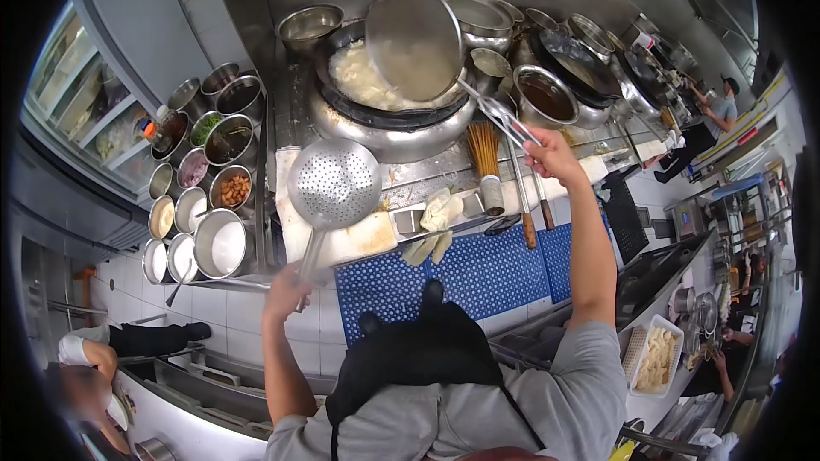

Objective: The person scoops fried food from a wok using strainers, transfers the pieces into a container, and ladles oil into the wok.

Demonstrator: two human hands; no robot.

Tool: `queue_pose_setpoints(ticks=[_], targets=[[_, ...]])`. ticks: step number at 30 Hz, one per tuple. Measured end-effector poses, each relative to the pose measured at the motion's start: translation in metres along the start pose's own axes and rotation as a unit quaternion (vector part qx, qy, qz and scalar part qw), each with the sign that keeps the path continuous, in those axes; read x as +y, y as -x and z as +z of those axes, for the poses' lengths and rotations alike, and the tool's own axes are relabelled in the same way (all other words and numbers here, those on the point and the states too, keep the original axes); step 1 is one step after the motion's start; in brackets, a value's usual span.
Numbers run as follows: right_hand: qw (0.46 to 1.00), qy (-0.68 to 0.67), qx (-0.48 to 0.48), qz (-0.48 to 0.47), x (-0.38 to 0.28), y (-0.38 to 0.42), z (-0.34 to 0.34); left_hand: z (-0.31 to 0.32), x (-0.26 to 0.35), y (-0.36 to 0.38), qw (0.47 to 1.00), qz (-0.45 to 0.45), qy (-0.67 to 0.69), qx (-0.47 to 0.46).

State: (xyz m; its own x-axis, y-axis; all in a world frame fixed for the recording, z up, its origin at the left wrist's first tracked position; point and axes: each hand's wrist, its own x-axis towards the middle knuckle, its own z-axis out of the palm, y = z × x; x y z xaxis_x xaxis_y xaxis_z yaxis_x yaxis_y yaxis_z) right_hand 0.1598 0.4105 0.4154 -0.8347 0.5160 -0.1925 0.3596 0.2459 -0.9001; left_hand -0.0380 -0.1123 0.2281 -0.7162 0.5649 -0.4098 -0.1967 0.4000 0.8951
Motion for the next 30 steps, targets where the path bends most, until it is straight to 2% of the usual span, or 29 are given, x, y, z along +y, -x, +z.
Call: queue_pose_setpoints(ticks=[5, 6, 9, 10, 13, 14, 16, 17, 19, 20, 23, 27, 30], targets=[[0.977, 0.088, 0.102, -0.166, 0.006, -0.020, -0.018, 0.011, 0.020, 0.014, 0.999, -0.027, 0.039, 0.008], [0.978, 0.081, 0.138, -0.132, 0.001, -0.020, -0.015, 0.016, 0.024, 0.018, 0.998, -0.033, 0.060, 0.009], [0.968, 0.090, 0.196, -0.126, -0.002, -0.043, -0.001, 0.025, 0.020, 0.018, 0.993, -0.036, 0.108, -0.023], [0.953, 0.154, 0.230, -0.124, 0.004, -0.058, 0.003, 0.027, 0.016, 0.016, 0.991, -0.036, 0.122, -0.039], [0.874, 0.264, 0.341, -0.224, 0.056, -0.105, 0.018, 0.035, 0.005, 0.014, 0.988, -0.027, 0.146, -0.031], [0.903, 0.233, 0.309, -0.189, 0.076, -0.117, 0.026, 0.037, 0.005, 0.016, 0.988, -0.031, 0.152, -0.023], [0.962, 0.075, 0.244, -0.094, 0.079, -0.100, 0.054, 0.042, 0.006, 0.019, 0.985, -0.036, 0.167, -0.005], [0.977, -0.050, 0.205, -0.031, 0.057, -0.073, 0.076, 0.043, 0.007, 0.020, 0.984, -0.038, 0.176, -0.003], [0.972, -0.183, 0.130, 0.061, 0.042, -0.050, 0.095, 0.046, 0.005, 0.024, 0.980, -0.045, 0.192, -0.001], [0.964, -0.230, 0.112, 0.075, 0.033, -0.041, 0.103, 0.048, 0.004, 0.024, 0.978, -0.044, 0.204, -0.003], [0.949, -0.283, 0.048, 0.131, 0.034, -0.058, 0.102, 0.051, 0.007, 0.025, 0.974, -0.043, 0.225, -0.001], [0.943, -0.316, -0.024, 0.103, 0.058, -0.101, 0.097, 0.059, 0.014, 0.031, 0.968, -0.069, 0.239, 0.014], [0.941, -0.325, -0.038, 0.089, 0.055, -0.086, 0.084, 0.061, 0.017, 0.035, 0.958, -0.083, 0.275, 0.020]])
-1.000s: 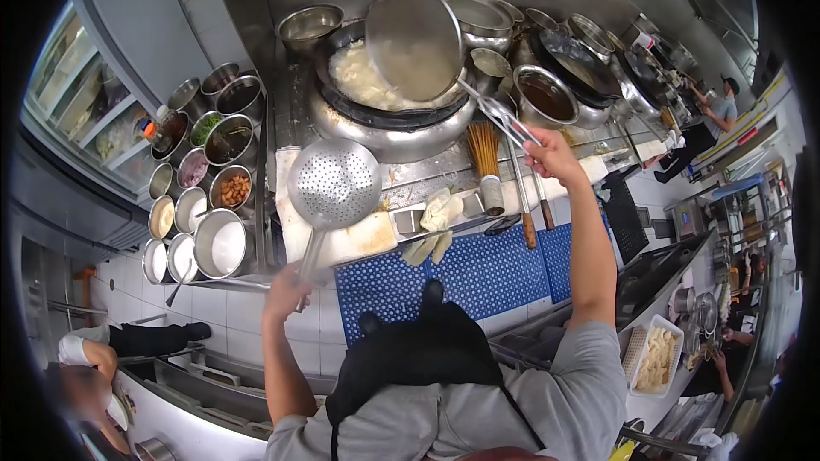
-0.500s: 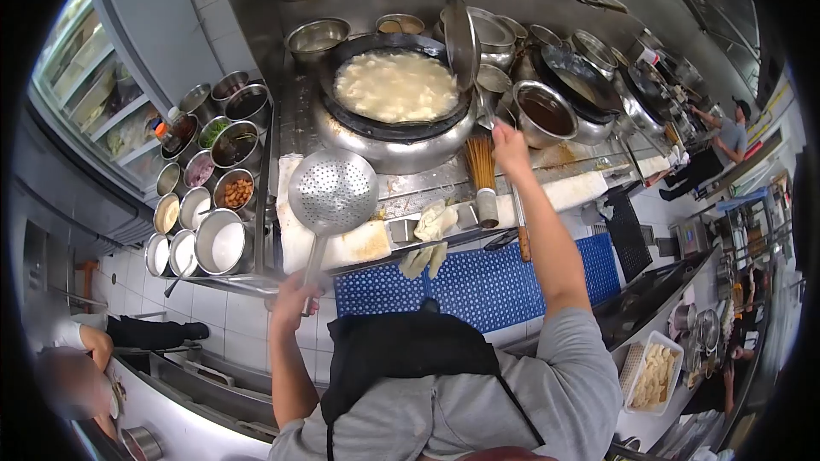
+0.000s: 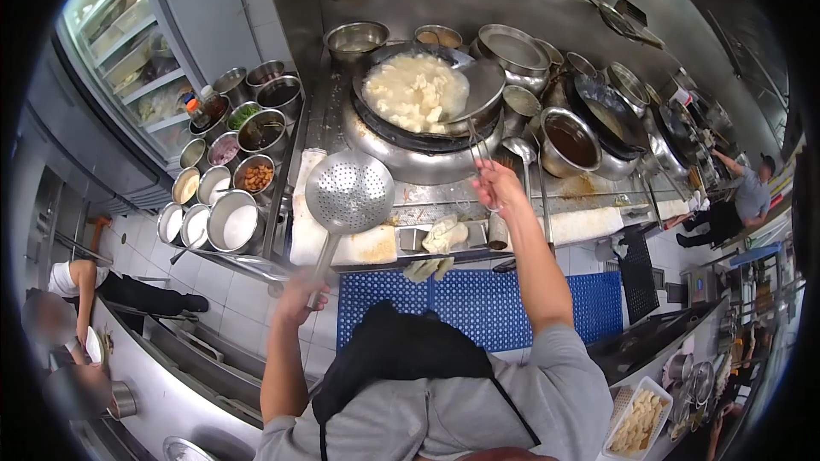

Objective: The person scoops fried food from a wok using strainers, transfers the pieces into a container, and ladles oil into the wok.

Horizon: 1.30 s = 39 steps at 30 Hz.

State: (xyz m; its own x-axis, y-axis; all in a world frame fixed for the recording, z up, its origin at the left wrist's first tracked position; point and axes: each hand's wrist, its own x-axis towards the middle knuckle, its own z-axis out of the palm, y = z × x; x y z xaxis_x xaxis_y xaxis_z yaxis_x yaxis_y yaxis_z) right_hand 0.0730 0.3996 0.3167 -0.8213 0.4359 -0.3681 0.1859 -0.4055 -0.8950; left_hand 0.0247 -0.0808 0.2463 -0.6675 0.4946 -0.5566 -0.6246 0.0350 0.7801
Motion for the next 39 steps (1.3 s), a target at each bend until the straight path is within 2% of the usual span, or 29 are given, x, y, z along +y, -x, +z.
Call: queue_pose_setpoints(ticks=[3, 4, 5, 7, 9, 13, 17, 18, 21, 23, 28, 34, 39], targets=[[0.997, -0.038, -0.038, 0.049, -0.020, -0.001, -0.011, 0.006, -0.002, 0.002, 1.000, -0.005, 0.028, -0.010], [0.999, -0.028, -0.016, 0.039, -0.019, -0.009, -0.005, 0.006, -0.004, -0.001, 0.999, -0.005, 0.035, -0.031], [0.997, -0.043, -0.062, 0.036, -0.015, -0.020, -0.001, 0.010, -0.004, -0.002, 0.998, -0.018, 0.048, -0.025], [0.997, -0.049, -0.054, 0.028, -0.005, -0.025, 0.001, 0.021, 0.000, -0.001, 0.999, -0.031, 0.015, -0.019], [0.996, -0.055, -0.067, 0.030, -0.009, -0.008, -0.004, 0.018, -0.001, -0.003, 0.998, -0.009, -0.003, -0.061], [0.997, -0.057, -0.054, 0.016, -0.002, -0.016, 0.003, 0.020, -0.011, -0.005, 0.999, 0.014, 0.017, -0.038], [0.989, -0.107, -0.106, -0.002, 0.011, -0.026, 0.001, 0.035, -0.005, 0.011, 0.998, 0.058, 0.012, -0.027], [0.994, -0.074, -0.073, -0.015, 0.010, -0.014, 0.001, 0.043, 0.001, 0.023, 0.997, 0.074, 0.025, -0.008], [0.991, -0.095, -0.088, -0.017, 0.014, 0.008, -0.010, 0.043, 0.011, 0.036, 0.995, 0.091, 0.035, 0.004], [0.992, -0.098, -0.071, -0.021, 0.021, 0.008, -0.018, 0.048, 0.028, 0.040, 0.989, 0.138, 0.046, 0.001], [0.988, -0.129, -0.071, -0.039, 0.015, 0.020, -0.022, 0.073, 0.088, 0.023, 0.981, 0.191, 0.015, 0.008], [0.985, -0.147, -0.068, -0.068, 0.015, 0.033, -0.035, 0.125, 0.153, -0.038, 0.968, 0.246, -0.042, -0.006], [0.980, -0.145, -0.066, -0.122, 0.008, 0.047, -0.028, 0.177, 0.181, -0.098, 0.956, 0.271, -0.112, 0.035]])
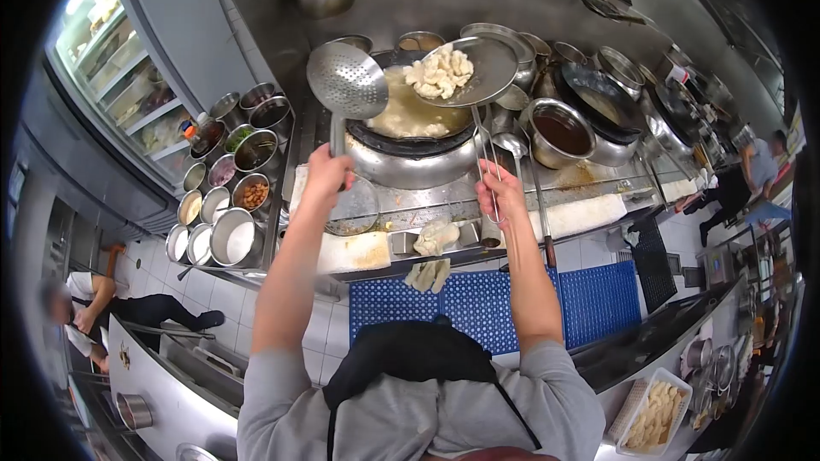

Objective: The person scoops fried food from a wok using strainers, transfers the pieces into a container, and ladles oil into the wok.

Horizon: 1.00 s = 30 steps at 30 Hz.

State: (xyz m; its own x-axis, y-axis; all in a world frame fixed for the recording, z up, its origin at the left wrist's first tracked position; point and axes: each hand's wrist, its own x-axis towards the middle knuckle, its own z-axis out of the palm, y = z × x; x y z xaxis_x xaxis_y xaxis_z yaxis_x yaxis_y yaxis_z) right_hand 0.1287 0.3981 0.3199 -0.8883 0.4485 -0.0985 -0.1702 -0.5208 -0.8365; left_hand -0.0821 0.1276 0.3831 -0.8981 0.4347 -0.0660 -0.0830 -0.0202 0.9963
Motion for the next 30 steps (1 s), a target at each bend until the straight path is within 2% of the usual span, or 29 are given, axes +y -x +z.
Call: queue_pose_setpoints(ticks=[4, 6, 8, 10, 11, 14, 15, 18, 21, 24, 25, 28, 30], targets=[[0.994, 0.094, 0.027, -0.039, 0.000, 0.013, 0.024, 0.043, 0.018, -0.027, 0.999, -0.032, -0.006, 0.004], [0.989, 0.137, 0.031, -0.052, 0.010, 0.015, 0.033, 0.062, 0.026, -0.042, 0.997, -0.064, -0.020, -0.028], [0.962, 0.259, 0.037, -0.079, 0.015, 0.014, 0.039, 0.080, 0.030, -0.044, 0.995, -0.086, -0.026, -0.043], [0.915, 0.386, 0.041, -0.113, 0.022, 0.009, 0.040, 0.095, 0.040, -0.038, 0.995, -0.092, -0.027, -0.040], [0.848, 0.498, 0.044, -0.176, 0.015, 0.016, 0.050, 0.094, 0.040, -0.038, 0.991, -0.120, -0.013, -0.058], [0.737, 0.622, 0.053, -0.260, 0.001, 0.024, 0.047, 0.089, 0.031, -0.033, 0.989, -0.137, 0.024, -0.050], [0.753, 0.624, 0.067, -0.198, -0.015, 0.037, 0.062, 0.086, 0.027, -0.035, 0.986, -0.153, 0.052, -0.050], [0.711, 0.659, 0.072, -0.235, -0.004, 0.035, 0.057, 0.075, 0.017, -0.036, 0.970, -0.198, 0.130, -0.056], [0.753, 0.617, 0.103, -0.204, -0.012, 0.034, 0.055, 0.062, 0.020, -0.025, 0.957, -0.214, 0.188, -0.062], [0.715, 0.633, 0.113, -0.273, -0.012, 0.025, 0.053, 0.059, 0.008, -0.019, 0.944, -0.196, 0.250, -0.083], [0.737, 0.606, 0.122, -0.274, -0.012, 0.019, 0.046, 0.059, 0.012, -0.023, 0.938, -0.204, 0.267, -0.086], [0.757, 0.599, 0.140, -0.221, -0.029, 0.029, 0.065, 0.050, 0.004, -0.005, 0.916, -0.249, 0.299, -0.096], [0.756, 0.594, 0.149, -0.230, -0.038, 0.023, 0.067, 0.044, 0.000, -0.012, 0.908, -0.252, 0.310, -0.126]])
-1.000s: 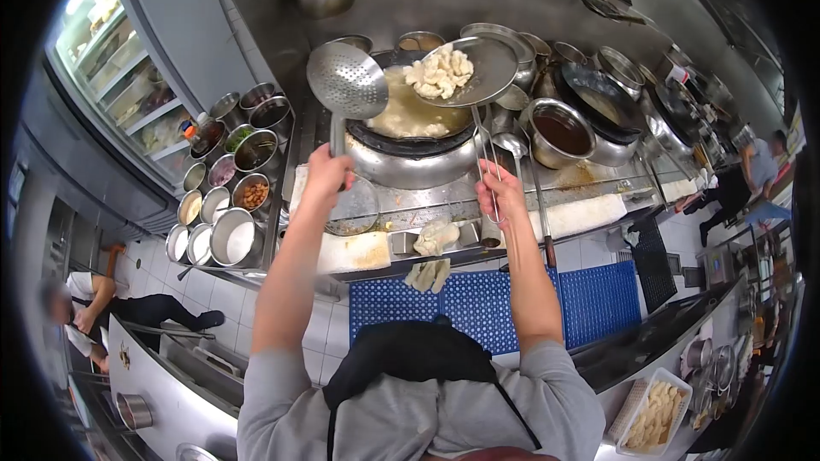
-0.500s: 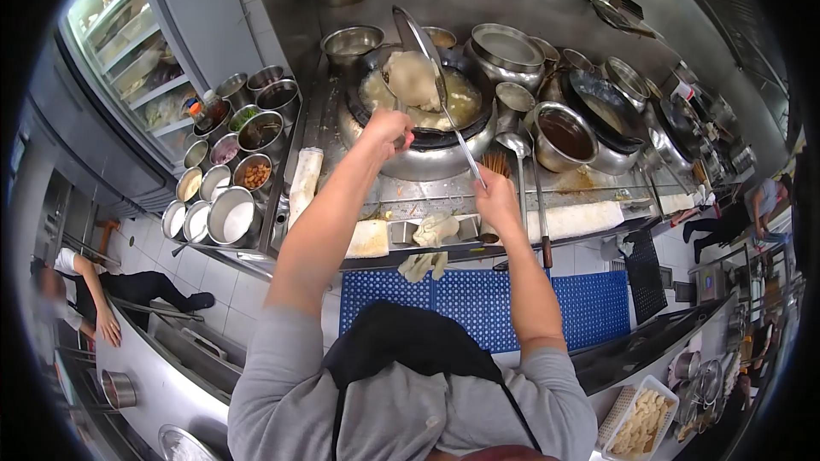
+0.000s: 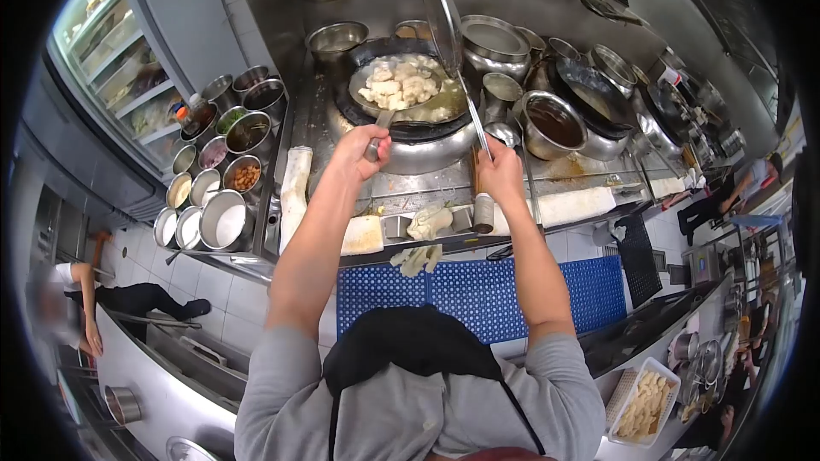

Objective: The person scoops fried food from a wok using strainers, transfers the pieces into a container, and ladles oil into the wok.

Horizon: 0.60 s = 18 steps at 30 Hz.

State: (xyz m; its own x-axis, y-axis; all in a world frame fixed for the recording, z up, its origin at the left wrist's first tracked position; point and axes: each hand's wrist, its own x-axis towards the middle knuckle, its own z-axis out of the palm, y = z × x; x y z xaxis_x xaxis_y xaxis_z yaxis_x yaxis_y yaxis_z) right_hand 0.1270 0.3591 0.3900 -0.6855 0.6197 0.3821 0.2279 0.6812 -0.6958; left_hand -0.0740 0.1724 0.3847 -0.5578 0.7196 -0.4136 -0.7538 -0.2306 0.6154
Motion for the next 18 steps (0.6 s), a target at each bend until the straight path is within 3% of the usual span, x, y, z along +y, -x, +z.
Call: queue_pose_setpoints(ticks=[3, 10, 11, 13, 18], targets=[[0.999, 0.012, -0.008, 0.033, 0.010, -0.019, -0.003, -0.005, -0.002, 0.006, 1.000, 0.015, 0.001, -0.009], [0.997, 0.057, 0.051, -0.003, 0.053, -0.041, 0.022, 0.010, 0.033, 0.027, 1.000, -0.003, 0.009, -0.009], [0.995, -0.045, -0.004, 0.088, 0.051, -0.039, 0.023, 0.013, 0.040, 0.030, 1.000, 0.010, -0.001, -0.009], [0.926, -0.245, -0.116, 0.264, 0.047, -0.028, 0.027, 0.013, 0.057, 0.031, 0.999, 0.024, -0.012, -0.024], [0.787, -0.477, -0.151, 0.360, 0.068, -0.033, 0.057, 0.023, 0.085, 0.047, 0.997, 0.061, -0.034, -0.035]])
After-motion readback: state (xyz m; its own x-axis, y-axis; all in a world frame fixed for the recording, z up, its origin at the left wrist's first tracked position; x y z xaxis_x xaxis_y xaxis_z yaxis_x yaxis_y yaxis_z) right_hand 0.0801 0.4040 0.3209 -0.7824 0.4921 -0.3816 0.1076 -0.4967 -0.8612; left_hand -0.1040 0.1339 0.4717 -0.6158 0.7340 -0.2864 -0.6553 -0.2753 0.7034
